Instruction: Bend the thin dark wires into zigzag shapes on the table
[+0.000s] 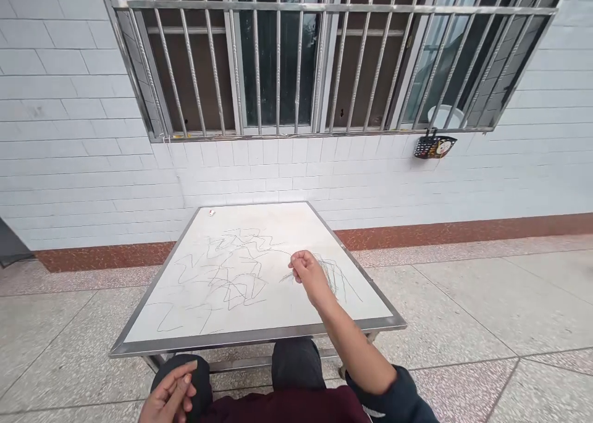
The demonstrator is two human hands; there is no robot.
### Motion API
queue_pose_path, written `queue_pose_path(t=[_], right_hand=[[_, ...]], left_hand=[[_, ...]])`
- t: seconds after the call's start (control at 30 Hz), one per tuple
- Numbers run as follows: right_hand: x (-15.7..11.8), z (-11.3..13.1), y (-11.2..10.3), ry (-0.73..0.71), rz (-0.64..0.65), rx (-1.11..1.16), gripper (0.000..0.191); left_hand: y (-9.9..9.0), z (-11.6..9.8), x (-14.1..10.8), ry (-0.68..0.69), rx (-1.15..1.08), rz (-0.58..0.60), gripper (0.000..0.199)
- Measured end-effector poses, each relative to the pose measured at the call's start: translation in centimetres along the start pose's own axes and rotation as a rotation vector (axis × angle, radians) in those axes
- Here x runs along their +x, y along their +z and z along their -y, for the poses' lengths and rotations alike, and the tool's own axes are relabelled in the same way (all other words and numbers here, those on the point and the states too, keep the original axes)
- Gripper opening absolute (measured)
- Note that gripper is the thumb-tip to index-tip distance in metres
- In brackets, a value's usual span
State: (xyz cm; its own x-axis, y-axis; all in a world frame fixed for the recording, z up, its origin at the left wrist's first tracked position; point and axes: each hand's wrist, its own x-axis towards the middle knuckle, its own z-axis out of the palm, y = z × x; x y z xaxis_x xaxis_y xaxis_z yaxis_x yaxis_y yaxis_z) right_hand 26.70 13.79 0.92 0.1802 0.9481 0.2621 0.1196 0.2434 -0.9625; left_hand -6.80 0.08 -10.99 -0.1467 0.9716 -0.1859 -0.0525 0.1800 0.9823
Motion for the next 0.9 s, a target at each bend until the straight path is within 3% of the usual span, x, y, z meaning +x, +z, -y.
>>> queue_pose_path(t=[0.1,0.17,0.27,0.53,0.7,0.9], right_hand=[[-3.3,1.8,3.5,0.117,0.135,0.183,0.023],[-5.3,2.8,5.5,0.151,0.192,0.192,0.022],[-7.7,4.0,7.5,0.159,0.25,0.163,0.02],[-12.4,4.7,9.6,0.165,0.332,0.073,0.02],[-14.0,4.2,9.7,0.095,0.364,-0.005,0.014],[-13.9,4.2,9.0,0.056,0.315,-0.049,0.014]], left_hand=[[1.1,-6.3,-0.2,0.164,-0.042,-0.081,0.049],[1.9,-9.9,0.0,0.226,-0.049,-0.039,0.045],[3.5,-12.7,0.2,0.285,-0.1,0.052,0.043],[7.1,-11.1,-2.7,0.346,-0.242,0.096,0.027],[7.1,-10.3,-3.8,0.373,-0.263,0.019,0.02],[6.5,-9.6,-4.1,0.346,-0.385,-0.083,0.022]])
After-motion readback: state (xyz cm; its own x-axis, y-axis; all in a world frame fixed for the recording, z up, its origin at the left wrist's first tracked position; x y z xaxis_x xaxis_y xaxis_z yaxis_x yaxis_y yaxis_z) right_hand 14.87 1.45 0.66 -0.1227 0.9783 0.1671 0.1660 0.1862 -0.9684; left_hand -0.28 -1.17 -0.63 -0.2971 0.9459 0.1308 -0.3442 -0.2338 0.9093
